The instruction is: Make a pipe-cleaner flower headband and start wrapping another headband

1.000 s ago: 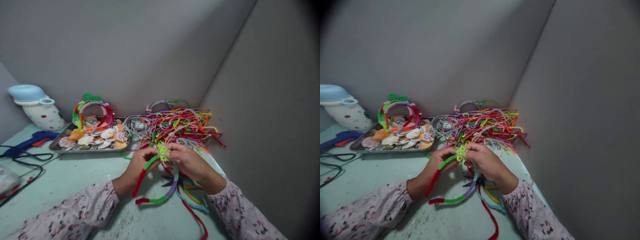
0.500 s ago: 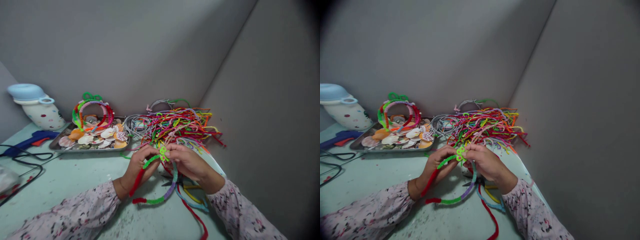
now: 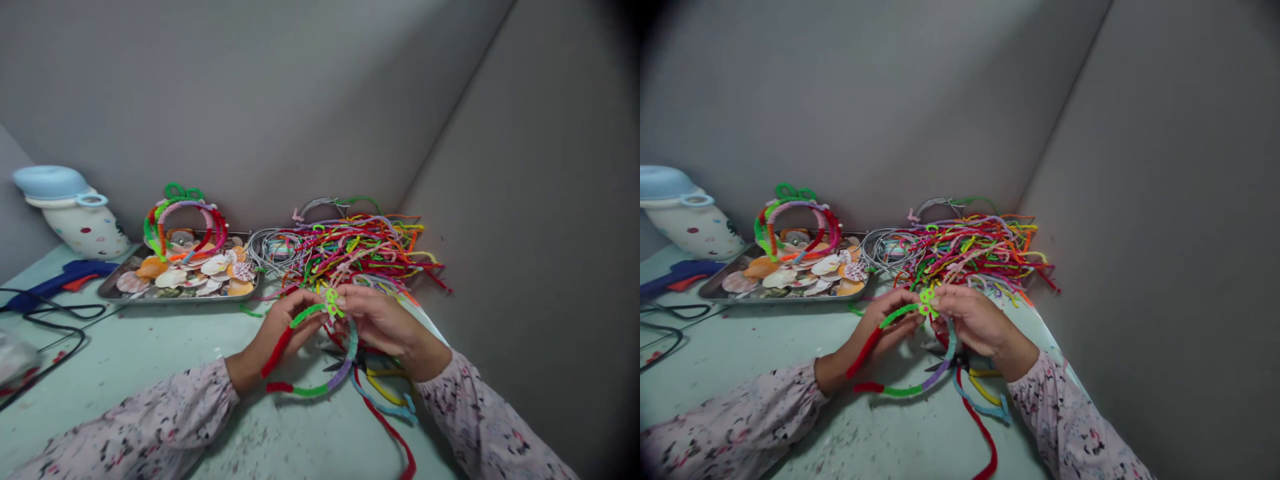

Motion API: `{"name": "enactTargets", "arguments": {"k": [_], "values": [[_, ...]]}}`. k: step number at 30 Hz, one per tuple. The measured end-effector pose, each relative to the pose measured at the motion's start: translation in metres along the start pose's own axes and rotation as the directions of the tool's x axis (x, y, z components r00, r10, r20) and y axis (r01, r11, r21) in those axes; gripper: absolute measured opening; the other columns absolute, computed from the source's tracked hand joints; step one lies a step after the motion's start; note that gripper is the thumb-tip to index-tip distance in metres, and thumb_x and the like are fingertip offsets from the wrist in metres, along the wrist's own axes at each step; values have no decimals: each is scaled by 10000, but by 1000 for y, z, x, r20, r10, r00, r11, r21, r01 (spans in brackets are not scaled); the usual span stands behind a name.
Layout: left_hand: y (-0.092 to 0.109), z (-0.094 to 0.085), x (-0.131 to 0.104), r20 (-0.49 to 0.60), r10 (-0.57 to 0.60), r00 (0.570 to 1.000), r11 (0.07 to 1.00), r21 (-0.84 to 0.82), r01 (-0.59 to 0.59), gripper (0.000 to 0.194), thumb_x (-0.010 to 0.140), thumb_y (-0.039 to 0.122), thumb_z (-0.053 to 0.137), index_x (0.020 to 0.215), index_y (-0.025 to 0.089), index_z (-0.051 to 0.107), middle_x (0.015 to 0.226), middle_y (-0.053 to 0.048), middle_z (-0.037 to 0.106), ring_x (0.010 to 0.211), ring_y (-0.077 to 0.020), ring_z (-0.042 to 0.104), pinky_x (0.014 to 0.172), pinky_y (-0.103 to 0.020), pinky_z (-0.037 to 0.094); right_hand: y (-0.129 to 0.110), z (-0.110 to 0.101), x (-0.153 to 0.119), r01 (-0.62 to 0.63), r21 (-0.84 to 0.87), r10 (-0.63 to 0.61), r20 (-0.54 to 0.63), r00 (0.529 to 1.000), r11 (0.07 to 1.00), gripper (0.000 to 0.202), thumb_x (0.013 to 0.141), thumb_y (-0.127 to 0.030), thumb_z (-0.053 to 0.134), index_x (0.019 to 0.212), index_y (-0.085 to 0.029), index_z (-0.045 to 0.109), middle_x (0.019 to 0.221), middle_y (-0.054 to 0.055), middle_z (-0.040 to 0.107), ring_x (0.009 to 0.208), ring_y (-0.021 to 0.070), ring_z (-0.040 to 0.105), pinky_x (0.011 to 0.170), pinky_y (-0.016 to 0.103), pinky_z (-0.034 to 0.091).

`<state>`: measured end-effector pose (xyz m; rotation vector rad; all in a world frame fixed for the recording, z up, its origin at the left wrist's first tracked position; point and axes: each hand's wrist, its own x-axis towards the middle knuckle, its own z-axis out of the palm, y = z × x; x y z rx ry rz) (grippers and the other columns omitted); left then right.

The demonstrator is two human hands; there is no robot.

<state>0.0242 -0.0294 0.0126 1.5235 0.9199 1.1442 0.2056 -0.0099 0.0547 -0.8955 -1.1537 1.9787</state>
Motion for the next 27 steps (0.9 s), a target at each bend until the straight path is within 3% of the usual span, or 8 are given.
{"name": "enactTargets", "arguments": {"k": [2,4,9,14,20,27], "values": [[-2,0,4,114,-184,976,952,-226,206,227,795,367,635,824,145,597,660,2,554,533,-94,467,518,-221,364,-2,-3,0,-5,-13,5,-6,1000,1000,148,670,-198,716,756,-148,606,693,-7,584,588,102,522,602,255,414],[-4,0,8,200,-286,937,855,-389,344,270,781,391,647,766,125,603,639,-5,553,516,-84,453,498,-216,351,-2,-4,1,-14,-31,14,10,1000,999,151,670,-204,720,761,-146,614,703,-3,596,604,105,529,615,257,408],[-3,-3,11,339,-378,861,733,-459,503,235,770,337,658,760,102,662,657,-27,589,523,-80,487,496,-205,367,2,-1,2,11,-135,-2,66,998,991,110,699,-223,702,747,-142,645,706,13,628,660,125,553,621,258,383],[-1,-4,10,355,-433,828,672,-485,560,169,738,276,692,755,108,673,638,-9,578,506,-63,490,466,-178,340,3,1,3,-5,-161,10,34,999,987,114,682,-231,714,711,-149,640,688,-2,613,638,114,524,612,256,376],[-5,-5,13,341,-447,827,649,-513,562,133,709,227,713,742,104,674,603,-2,567,478,-60,485,446,-173,338,6,0,5,-40,-136,40,-3,999,990,147,656,-231,731,707,-157,615,685,-16,595,599,99,484,593,255,366],[-3,-4,13,301,-434,849,724,-444,528,183,704,269,732,699,94,676,593,-6,581,471,-47,456,462,-171,344,7,-1,6,-27,-140,25,-14,1000,990,169,645,-238,743,696,-150,607,665,-20,572,595,95,464,582,251,355]]}}
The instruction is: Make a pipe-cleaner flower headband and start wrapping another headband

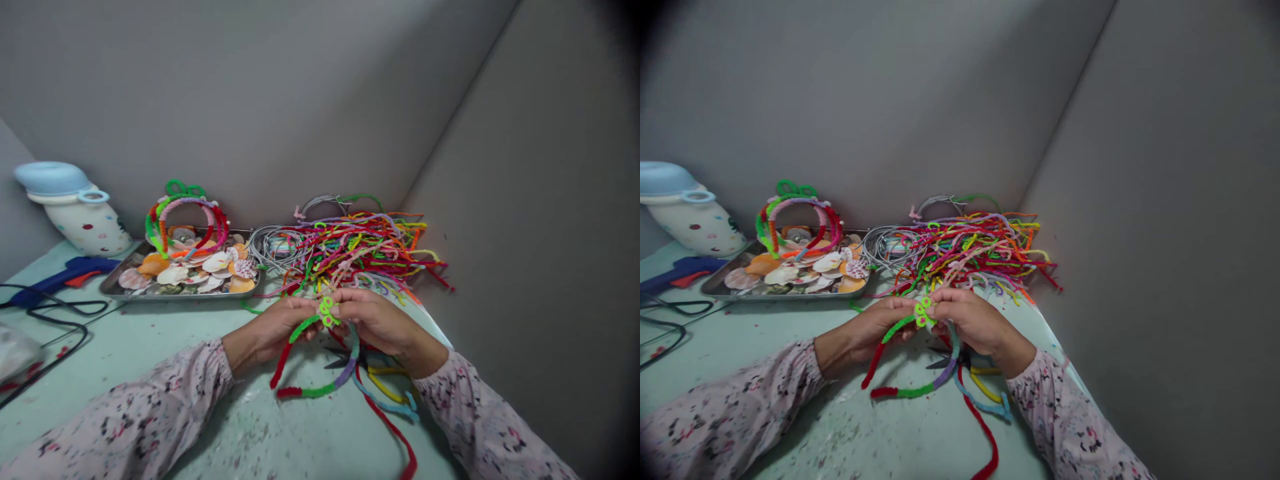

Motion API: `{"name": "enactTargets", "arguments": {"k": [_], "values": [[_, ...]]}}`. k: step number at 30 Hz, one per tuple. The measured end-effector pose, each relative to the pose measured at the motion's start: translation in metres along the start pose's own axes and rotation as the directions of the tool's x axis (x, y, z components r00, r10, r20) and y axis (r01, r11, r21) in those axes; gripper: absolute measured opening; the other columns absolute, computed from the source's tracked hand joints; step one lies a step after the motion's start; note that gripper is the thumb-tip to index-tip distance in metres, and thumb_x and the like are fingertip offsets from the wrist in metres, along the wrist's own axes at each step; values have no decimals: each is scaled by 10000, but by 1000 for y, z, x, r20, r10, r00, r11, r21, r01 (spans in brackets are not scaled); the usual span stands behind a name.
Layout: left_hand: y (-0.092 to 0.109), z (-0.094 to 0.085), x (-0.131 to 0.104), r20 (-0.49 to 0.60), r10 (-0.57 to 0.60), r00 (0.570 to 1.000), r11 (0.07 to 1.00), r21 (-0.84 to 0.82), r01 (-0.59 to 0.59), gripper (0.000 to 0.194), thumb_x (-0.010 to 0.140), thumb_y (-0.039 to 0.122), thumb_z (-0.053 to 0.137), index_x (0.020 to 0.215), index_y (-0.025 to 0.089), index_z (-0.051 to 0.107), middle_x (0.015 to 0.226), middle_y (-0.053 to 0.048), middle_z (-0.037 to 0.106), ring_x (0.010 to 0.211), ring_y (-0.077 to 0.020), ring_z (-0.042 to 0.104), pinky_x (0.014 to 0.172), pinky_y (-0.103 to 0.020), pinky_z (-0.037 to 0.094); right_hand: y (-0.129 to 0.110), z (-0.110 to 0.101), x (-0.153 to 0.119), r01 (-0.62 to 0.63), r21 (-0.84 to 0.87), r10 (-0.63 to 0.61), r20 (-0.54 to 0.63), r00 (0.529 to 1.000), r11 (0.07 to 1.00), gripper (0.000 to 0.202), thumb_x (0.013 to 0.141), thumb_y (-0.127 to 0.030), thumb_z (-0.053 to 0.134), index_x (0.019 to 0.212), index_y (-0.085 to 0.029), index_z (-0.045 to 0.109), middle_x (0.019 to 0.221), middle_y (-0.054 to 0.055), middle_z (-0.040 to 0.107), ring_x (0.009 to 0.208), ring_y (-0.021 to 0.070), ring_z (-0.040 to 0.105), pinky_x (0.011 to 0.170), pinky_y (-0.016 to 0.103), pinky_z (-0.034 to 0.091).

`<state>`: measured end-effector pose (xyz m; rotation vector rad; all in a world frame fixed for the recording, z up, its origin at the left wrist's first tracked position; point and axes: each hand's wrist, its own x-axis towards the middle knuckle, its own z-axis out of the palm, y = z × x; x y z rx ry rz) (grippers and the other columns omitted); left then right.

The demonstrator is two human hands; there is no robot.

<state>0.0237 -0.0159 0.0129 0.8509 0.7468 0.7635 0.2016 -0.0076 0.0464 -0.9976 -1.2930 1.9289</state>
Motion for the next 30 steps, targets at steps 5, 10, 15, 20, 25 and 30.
{"name": "enactTargets", "arguments": {"k": [5,10,15,20,25,30], "values": [[0,3,-3,-15,119,993,987,107,-116,206,714,324,733,747,129,674,584,13,592,493,-58,483,488,-176,350,0,-2,0,26,-26,-26,-16,1000,999,139,653,-228,718,687,-149,609,659,-21,564,598,99,472,594,260,352],[-2,2,-2,-17,219,976,961,180,-212,224,750,355,699,776,137,652,575,23,589,495,-67,495,497,-181,352,-2,-4,0,47,-29,-47,12,999,998,115,681,-231,694,711,-149,618,632,-26,546,570,94,450,583,260,343],[-4,-1,-1,-15,256,967,945,212,-247,204,765,341,682,792,141,648,580,25,582,516,-76,498,509,-186,358,0,-4,0,16,10,-16,5,1000,1000,117,683,-226,698,713,-154,610,642,-25,545,585,98,471,598,261,363],[-4,-2,-2,-16,312,950,915,276,-295,211,749,343,688,806,141,660,585,25,571,517,-85,477,526,-202,378,1,-6,0,-13,78,13,8,1000,997,153,659,-222,732,739,-142,628,649,-20,557,566,91,471,597,265,399],[-6,-1,-4,-30,430,902,839,383,-387,141,687,212,708,812,149,687,662,4,600,567,-103,484,561,-213,381,3,-6,1,2,128,-6,32,999,992,117,674,-185,720,736,-132,636,657,-13,561,549,81,469,588,255,417],[-11,2,-11,-44,622,782,651,584,-485,64,703,153,668,746,178,708,682,-4,585,635,-128,494,630,-221,375,4,-2,1,10,148,-17,47,999,989,117,668,-183,719,709,-131,623,667,-2,570,536,84,473,564,249,429]]}}
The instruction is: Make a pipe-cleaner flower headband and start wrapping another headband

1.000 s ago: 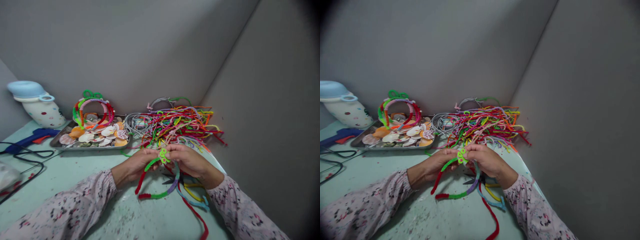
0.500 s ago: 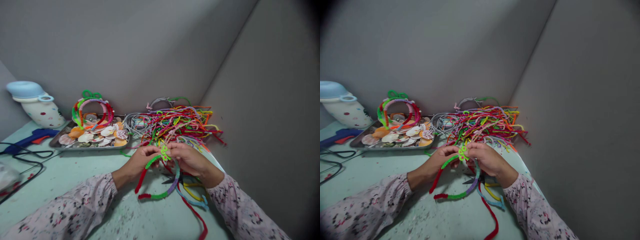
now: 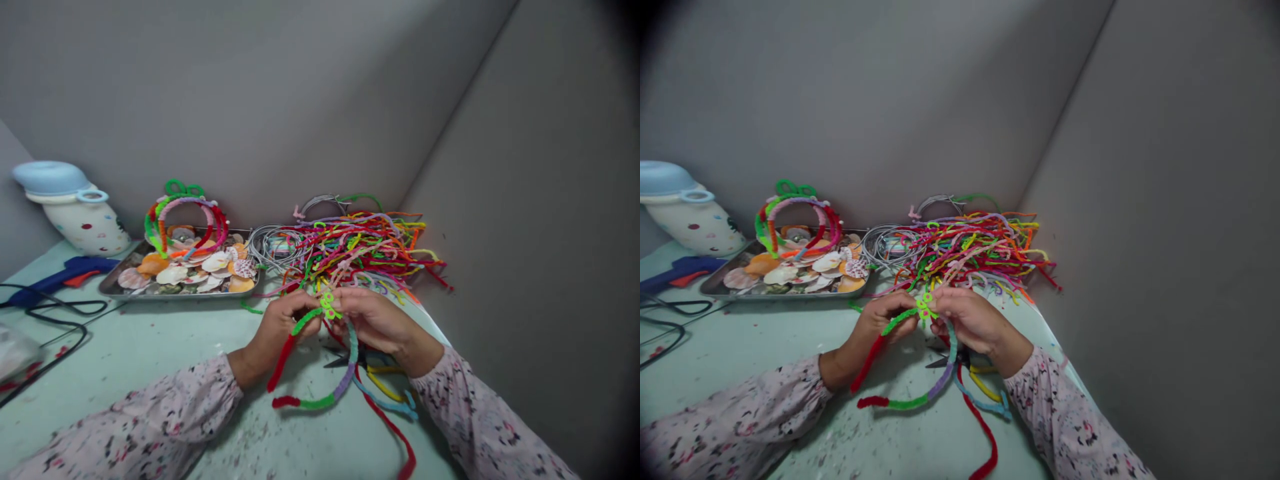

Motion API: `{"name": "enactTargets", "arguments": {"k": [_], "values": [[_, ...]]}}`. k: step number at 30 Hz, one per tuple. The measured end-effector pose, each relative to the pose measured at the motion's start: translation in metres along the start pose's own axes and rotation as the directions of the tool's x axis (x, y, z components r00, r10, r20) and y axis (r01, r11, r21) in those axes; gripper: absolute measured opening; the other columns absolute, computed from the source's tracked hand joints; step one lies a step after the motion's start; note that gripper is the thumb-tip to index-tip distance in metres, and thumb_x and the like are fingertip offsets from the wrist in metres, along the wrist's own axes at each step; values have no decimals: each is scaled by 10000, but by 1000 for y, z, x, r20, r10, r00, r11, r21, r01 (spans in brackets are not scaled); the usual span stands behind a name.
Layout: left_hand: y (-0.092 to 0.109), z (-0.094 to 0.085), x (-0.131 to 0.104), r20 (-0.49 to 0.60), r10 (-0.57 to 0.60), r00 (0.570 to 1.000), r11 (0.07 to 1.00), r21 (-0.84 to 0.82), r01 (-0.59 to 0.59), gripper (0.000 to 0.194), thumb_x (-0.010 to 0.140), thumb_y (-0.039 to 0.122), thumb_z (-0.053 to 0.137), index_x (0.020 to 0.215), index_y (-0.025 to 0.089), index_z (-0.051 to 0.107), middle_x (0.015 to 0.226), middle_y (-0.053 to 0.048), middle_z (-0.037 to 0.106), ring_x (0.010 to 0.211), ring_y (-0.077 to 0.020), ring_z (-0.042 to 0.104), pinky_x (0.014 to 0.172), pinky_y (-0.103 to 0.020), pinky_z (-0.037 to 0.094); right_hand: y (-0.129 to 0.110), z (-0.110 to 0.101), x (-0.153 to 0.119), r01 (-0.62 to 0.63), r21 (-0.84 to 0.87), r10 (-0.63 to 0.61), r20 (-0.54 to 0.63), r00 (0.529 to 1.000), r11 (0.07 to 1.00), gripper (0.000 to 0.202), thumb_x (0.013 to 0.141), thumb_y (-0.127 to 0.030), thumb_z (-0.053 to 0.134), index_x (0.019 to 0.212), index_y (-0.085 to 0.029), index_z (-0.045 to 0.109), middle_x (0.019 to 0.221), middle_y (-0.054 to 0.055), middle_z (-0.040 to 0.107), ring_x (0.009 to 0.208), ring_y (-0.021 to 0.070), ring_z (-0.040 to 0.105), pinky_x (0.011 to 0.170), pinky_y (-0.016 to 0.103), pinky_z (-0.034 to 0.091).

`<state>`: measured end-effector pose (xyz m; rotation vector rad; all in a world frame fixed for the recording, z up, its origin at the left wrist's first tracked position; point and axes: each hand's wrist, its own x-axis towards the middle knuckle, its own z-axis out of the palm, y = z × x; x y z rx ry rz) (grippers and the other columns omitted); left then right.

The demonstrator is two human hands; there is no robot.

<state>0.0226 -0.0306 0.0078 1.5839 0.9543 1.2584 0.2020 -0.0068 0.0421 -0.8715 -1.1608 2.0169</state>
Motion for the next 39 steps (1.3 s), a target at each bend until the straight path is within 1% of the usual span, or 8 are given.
{"name": "enactTargets", "arguments": {"k": [4,7,12,17,19,25,33,39], "values": [[2,1,-2,-31,27,999,999,35,-26,58,715,208,692,761,185,718,721,-19,601,676,-141,512,670,-228,384,-2,0,-2,-12,9,12,5,1000,1000,116,679,-181,709,736,-134,620,699,3,580,562,89,494,568,240,435],[2,2,0,107,-168,980,963,-196,186,171,735,310,699,810,156,704,734,-31,622,574,-113,501,571,-222,377,-5,-3,-3,1,-10,-1,-8,1000,1000,124,678,-177,710,755,-138,621,720,3,594,564,88,499,571,241,427],[-2,6,4,363,-373,854,669,-532,519,266,818,381,611,797,122,668,697,-44,630,525,-98,535,514,-207,406,-8,-7,-3,-42,-69,44,40,998,997,112,688,-201,704,729,-135,622,674,3,598,604,111,534,597,255,402],[-2,6,3,486,-492,722,419,-595,686,202,764,303,676,789,103,667,638,-41,634,509,-81,564,477,-157,428,-5,-7,-3,-85,-111,92,63,994,990,127,685,-211,702,757,-124,644,701,15,621,611,107,535,586,241,373],[-2,5,3,529,-491,692,347,-610,712,173,759,268,676,806,102,670,659,-48,650,539,-86,593,483,-146,445,-5,-6,-3,-96,-109,105,76,992,989,140,678,-214,708,768,-128,645,713,16,625,621,110,540,586,239,371],[-2,2,3,547,-481,686,296,-635,714,100,760,148,658,834,85,680,680,-61,669,570,-96,622,526,-153,480,-7,-3,-4,-106,-103,115,87,990,989,146,677,-227,716,745,-138,624,696,20,631,622,120,551,577,246,368],[-4,6,3,499,-508,702,381,-601,703,138,704,151,738,823,94,696,652,-32,651,524,-60,584,523,-129,461,-5,-4,-3,-68,-68,70,35,997,995,141,661,-201,726,745,-144,628,699,-1,609,607,105,525,582,241,396],[-11,3,3,544,-417,728,389,-617,684,153,737,183,707,866,103,696,707,-55,672,574,-92,602,537,-158,467,-6,-5,-4,-71,-92,76,57,995,993,134,673,-216,721,738,-147,626,696,7,618,611,114,531,594,252,396]]}}
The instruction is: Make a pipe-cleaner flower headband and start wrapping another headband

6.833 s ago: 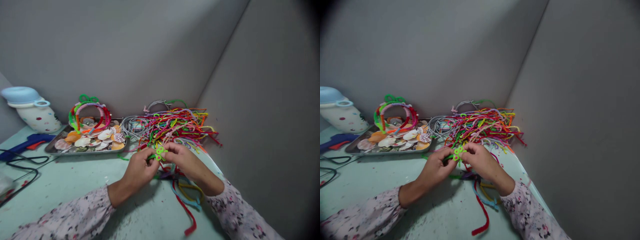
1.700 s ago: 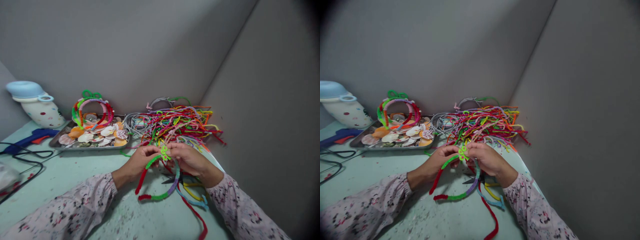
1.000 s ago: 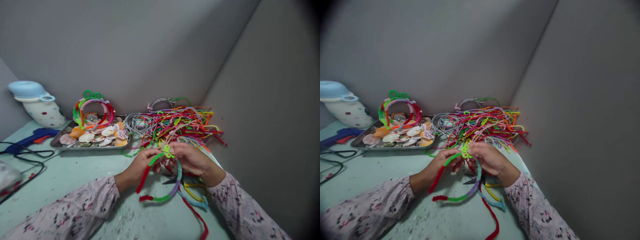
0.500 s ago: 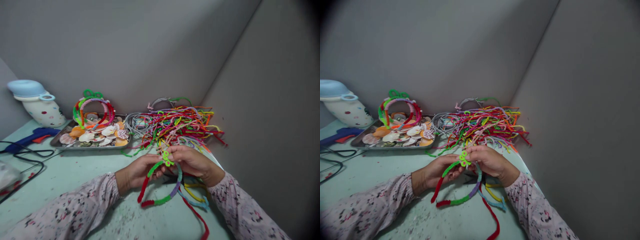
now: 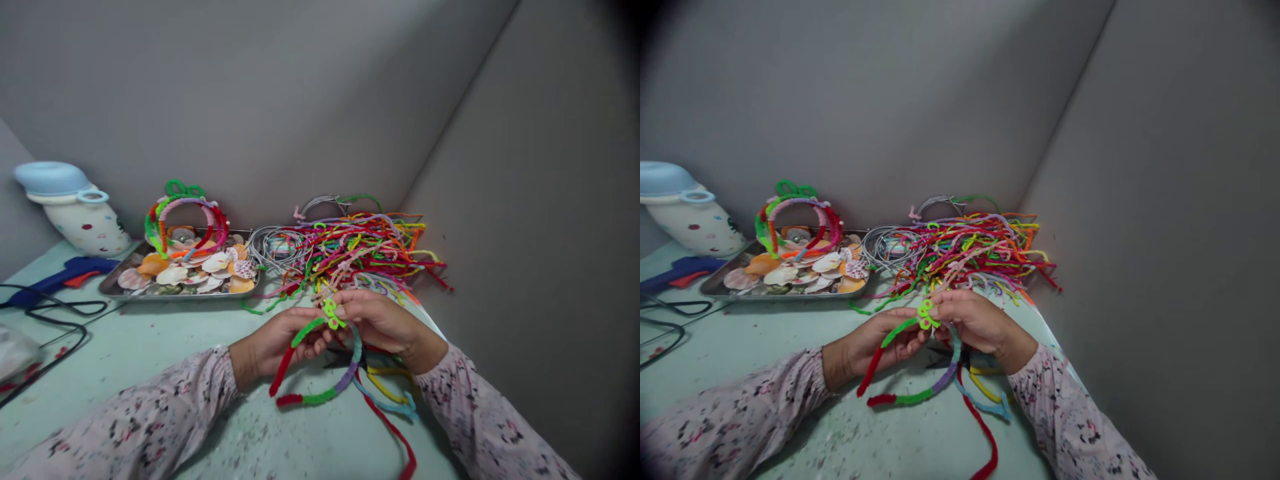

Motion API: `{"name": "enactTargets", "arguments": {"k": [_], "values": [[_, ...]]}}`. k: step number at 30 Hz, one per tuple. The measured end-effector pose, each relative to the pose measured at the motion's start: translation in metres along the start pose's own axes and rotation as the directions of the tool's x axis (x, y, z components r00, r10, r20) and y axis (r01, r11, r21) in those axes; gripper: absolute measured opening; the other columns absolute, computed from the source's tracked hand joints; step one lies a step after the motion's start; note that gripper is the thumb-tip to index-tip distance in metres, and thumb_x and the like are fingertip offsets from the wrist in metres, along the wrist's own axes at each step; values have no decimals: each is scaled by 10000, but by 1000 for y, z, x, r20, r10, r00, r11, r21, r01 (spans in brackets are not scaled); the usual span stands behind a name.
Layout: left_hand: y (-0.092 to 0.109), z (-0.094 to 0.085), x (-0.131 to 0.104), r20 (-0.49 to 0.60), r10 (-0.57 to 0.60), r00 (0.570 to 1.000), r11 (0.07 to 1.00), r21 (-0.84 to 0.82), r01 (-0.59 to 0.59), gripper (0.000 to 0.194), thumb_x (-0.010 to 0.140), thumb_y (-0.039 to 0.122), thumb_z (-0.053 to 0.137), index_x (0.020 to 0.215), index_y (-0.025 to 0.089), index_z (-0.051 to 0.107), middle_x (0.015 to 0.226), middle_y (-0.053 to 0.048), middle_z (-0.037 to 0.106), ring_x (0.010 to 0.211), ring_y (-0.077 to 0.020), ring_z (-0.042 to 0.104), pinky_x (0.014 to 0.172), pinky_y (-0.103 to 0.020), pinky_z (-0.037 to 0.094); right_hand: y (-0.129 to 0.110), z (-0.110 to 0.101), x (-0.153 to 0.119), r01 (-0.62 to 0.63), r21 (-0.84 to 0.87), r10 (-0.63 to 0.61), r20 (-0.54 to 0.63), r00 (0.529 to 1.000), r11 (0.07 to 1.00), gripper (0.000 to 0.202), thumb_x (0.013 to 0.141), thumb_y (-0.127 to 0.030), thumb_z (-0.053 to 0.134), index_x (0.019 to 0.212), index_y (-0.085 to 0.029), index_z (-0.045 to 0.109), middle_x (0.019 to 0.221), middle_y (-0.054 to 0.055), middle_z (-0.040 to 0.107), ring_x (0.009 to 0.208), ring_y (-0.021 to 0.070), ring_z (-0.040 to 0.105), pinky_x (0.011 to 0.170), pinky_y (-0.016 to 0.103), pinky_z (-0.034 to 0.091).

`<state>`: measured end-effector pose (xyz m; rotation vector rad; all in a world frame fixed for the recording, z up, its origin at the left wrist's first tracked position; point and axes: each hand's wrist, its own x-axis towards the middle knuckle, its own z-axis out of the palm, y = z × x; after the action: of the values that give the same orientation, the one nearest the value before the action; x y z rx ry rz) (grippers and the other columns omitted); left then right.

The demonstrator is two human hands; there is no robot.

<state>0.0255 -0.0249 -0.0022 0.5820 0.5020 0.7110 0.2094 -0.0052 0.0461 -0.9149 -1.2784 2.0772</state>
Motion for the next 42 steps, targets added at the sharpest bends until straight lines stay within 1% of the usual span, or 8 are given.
{"name": "enactTargets", "arguments": {"k": [4,9,15,20,26,33,37,42], "values": [[1,0,0,-20,-48,999,997,-59,47,163,738,205,688,835,75,691,662,-64,663,537,-93,605,523,-157,484,1,1,1,-16,-5,16,23,1000,1000,140,680,-224,716,754,-141,632,704,19,638,627,122,556,585,246,384],[3,5,-3,-86,-48,995,999,-30,46,87,709,103,658,781,68,692,623,-52,644,497,-75,580,480,-136,454,4,3,1,-33,9,33,11,999,999,148,664,-204,716,764,-137,630,708,21,650,622,121,566,571,243,378],[3,4,-3,-80,-49,996,999,-19,48,158,674,116,722,822,65,704,657,-48,651,530,-65,587,505,-127,451,4,3,1,-29,19,29,6,1000,999,148,665,-208,718,747,-136,619,686,10,626,614,114,556,578,242,377],[0,6,0,-91,27,996,999,26,-24,192,661,215,782,791,100,702,635,-29,646,512,-58,562,495,-130,418,3,3,3,-12,32,12,-28,1000,999,146,662,-206,724,735,-139,617,685,5,613,615,115,549,579,246,389],[-5,4,3,-63,183,981,965,204,-166,215,717,280,747,847,116,696,709,-36,653,542,-56,522,510,-163,365,1,3,4,4,14,-3,-61,998,1000,145,670,-215,725,734,-130,626,683,20,624,608,121,555,567,247,395],[7,5,0,-121,183,976,943,302,-140,185,692,226,757,825,120,684,682,3,597,520,-46,467,508,-186,333,0,-4,1,3,-4,-4,-63,998,1000,131,662,-211,729,700,-131,631,632,-7,584,559,94,504,566,244,391],[13,7,-2,-82,171,982,948,284,-141,139,724,229,716,776,112,661,639,6,551,526,-62,452,503,-203,339,-1,-3,0,-18,-23,16,-81,997,1000,147,651,-226,737,710,-134,638,640,-14,573,561,91,493,571,246,392],[15,5,-1,-46,224,974,931,306,-199,157,770,259,669,710,116,644,629,0,528,573,-90,465,524,-221,375,-3,-4,-1,4,-71,-11,-96,995,997,142,657,-239,720,694,-134,631,694,-1,580,614,107,501,577,254,392]]}}
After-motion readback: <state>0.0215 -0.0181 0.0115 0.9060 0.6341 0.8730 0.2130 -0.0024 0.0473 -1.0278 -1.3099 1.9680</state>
